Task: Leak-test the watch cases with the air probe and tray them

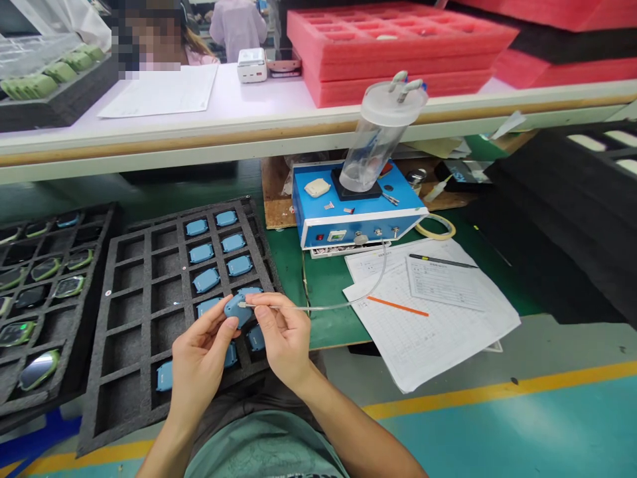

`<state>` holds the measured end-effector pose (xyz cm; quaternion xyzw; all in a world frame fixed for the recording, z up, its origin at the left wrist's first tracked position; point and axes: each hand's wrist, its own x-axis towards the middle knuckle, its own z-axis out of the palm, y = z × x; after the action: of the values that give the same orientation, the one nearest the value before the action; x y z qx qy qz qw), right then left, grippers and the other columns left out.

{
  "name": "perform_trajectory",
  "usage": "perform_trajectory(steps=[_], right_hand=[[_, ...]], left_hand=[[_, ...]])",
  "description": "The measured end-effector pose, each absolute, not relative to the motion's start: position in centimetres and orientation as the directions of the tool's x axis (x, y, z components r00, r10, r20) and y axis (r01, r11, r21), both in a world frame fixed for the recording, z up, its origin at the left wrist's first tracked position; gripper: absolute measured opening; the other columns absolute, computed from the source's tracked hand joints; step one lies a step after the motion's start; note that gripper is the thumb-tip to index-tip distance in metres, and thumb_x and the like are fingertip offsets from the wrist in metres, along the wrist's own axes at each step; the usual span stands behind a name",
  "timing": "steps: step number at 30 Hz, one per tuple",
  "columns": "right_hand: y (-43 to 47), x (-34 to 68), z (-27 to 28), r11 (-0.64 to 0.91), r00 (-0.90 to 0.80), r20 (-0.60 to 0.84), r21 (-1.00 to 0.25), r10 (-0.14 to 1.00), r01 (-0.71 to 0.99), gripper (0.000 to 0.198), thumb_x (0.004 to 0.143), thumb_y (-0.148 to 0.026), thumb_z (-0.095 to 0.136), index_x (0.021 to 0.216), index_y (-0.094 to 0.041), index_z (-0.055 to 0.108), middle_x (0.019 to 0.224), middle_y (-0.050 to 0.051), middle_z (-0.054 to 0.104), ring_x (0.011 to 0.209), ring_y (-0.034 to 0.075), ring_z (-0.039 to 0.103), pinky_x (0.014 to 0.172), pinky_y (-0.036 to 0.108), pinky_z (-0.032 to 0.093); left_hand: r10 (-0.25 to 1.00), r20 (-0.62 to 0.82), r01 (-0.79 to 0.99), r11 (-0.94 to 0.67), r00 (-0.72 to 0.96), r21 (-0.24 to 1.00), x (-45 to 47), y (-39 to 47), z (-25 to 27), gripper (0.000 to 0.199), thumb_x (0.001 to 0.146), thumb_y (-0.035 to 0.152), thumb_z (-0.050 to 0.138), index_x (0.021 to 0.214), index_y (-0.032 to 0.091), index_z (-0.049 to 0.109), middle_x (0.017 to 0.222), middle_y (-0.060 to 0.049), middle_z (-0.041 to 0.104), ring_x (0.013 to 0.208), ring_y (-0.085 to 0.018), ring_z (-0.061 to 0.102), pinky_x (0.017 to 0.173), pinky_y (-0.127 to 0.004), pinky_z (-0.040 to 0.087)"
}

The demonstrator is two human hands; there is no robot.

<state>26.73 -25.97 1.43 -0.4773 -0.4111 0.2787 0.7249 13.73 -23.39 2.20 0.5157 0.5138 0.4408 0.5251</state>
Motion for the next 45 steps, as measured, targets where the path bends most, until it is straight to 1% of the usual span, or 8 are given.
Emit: perform_trajectory(steps=[4, 9, 17, 31, 36, 41, 45], right_hand=[[-26.01, 26.76, 1.36, 0.391, 0.507, 0.331, -0.920, 0.796, -0.012, 0.014, 0.100, -0.022, 0.066, 0.103, -0.024, 0.080, 0.101, 0.005, 0.082, 0.095, 0.018, 0.079, 0.088, 0.031, 0.066], [-26.06, 26.81, 1.14, 0.386, 0.502, 0.322, -0.922, 0.802, -0.024, 0.015, 0.100, -0.021, 0.066, 0.103, -0.025, 0.080, 0.103, 0.004, 0.081, 0.097, 0.018, 0.079, 0.090, 0.031, 0.066], [-26.07, 26.83, 1.12, 0.365, 0.512, 0.312, -0.931, 0.800, -0.003, 0.013, 0.100, -0.026, 0.066, 0.101, -0.024, 0.079, 0.101, 0.006, 0.081, 0.096, 0.020, 0.079, 0.089, 0.035, 0.067], [-26.12, 26.89, 1.24, 0.388, 0.502, 0.323, -0.921, 0.802, -0.026, 0.016, 0.100, -0.020, 0.066, 0.104, -0.026, 0.080, 0.102, 0.004, 0.081, 0.097, 0.018, 0.079, 0.089, 0.030, 0.066], [-26.15, 26.89, 1.30, 0.372, 0.507, 0.316, -0.928, 0.802, -0.010, 0.013, 0.100, -0.024, 0.066, 0.102, -0.025, 0.079, 0.101, 0.005, 0.081, 0.095, 0.019, 0.079, 0.087, 0.032, 0.067], [-26.10, 26.88, 1.43, 0.360, 0.511, 0.315, -0.933, 0.800, 0.012, 0.013, 0.100, -0.027, 0.067, 0.101, -0.024, 0.079, 0.100, 0.006, 0.082, 0.093, 0.020, 0.080, 0.085, 0.033, 0.068], [-26.09, 26.88, 1.39, 0.373, 0.508, 0.323, -0.928, 0.798, 0.004, 0.013, 0.100, -0.026, 0.066, 0.101, -0.024, 0.079, 0.100, 0.006, 0.081, 0.095, 0.020, 0.079, 0.086, 0.034, 0.068]], left_hand=[[0.994, -0.078, 0.083, 0.072, 0.077, 0.994, 13.73, -23.45, 2.23, 0.050, 0.082, 0.052, 0.082, 0.120, 0.019, 0.081, 0.110, -0.011, 0.082, 0.086, -0.022, 0.079, 0.080, -0.028, 0.066], [0.994, -0.089, 0.075, 0.084, 0.070, 0.994, 13.81, -23.51, 2.33, 0.052, 0.082, 0.054, 0.083, 0.119, 0.018, 0.081, 0.109, -0.012, 0.082, 0.088, -0.023, 0.080, 0.083, -0.031, 0.066], [0.994, -0.088, 0.095, 0.081, 0.070, 0.992, 13.80, -23.46, 2.35, 0.053, 0.081, 0.055, 0.082, 0.120, 0.018, 0.081, 0.108, -0.012, 0.082, 0.090, -0.026, 0.080, 0.084, -0.035, 0.067], [0.995, -0.077, 0.098, 0.070, 0.069, 0.993, 13.82, -23.56, 2.41, 0.051, 0.082, 0.051, 0.082, 0.120, 0.018, 0.081, 0.106, -0.011, 0.082, 0.084, -0.023, 0.079, 0.075, -0.028, 0.066], [0.995, -0.071, 0.105, 0.063, 0.066, 0.992, 13.79, -23.57, 2.43, 0.050, 0.083, 0.051, 0.082, 0.121, 0.018, 0.081, 0.106, -0.010, 0.082, 0.079, -0.020, 0.077, 0.072, -0.026, 0.065], [0.994, -0.073, 0.112, 0.065, 0.075, 0.992, 13.76, -23.56, 2.40, 0.052, 0.083, 0.054, 0.081, 0.121, 0.018, 0.081, 0.110, -0.011, 0.082, 0.082, -0.023, 0.078, 0.074, -0.029, 0.066], [0.995, -0.061, 0.116, 0.052, 0.073, 0.992, 13.74, -23.55, 2.40, 0.049, 0.083, 0.052, 0.082, 0.120, 0.020, 0.081, 0.109, -0.010, 0.082, 0.077, -0.019, 0.076, 0.070, -0.025, 0.064]])
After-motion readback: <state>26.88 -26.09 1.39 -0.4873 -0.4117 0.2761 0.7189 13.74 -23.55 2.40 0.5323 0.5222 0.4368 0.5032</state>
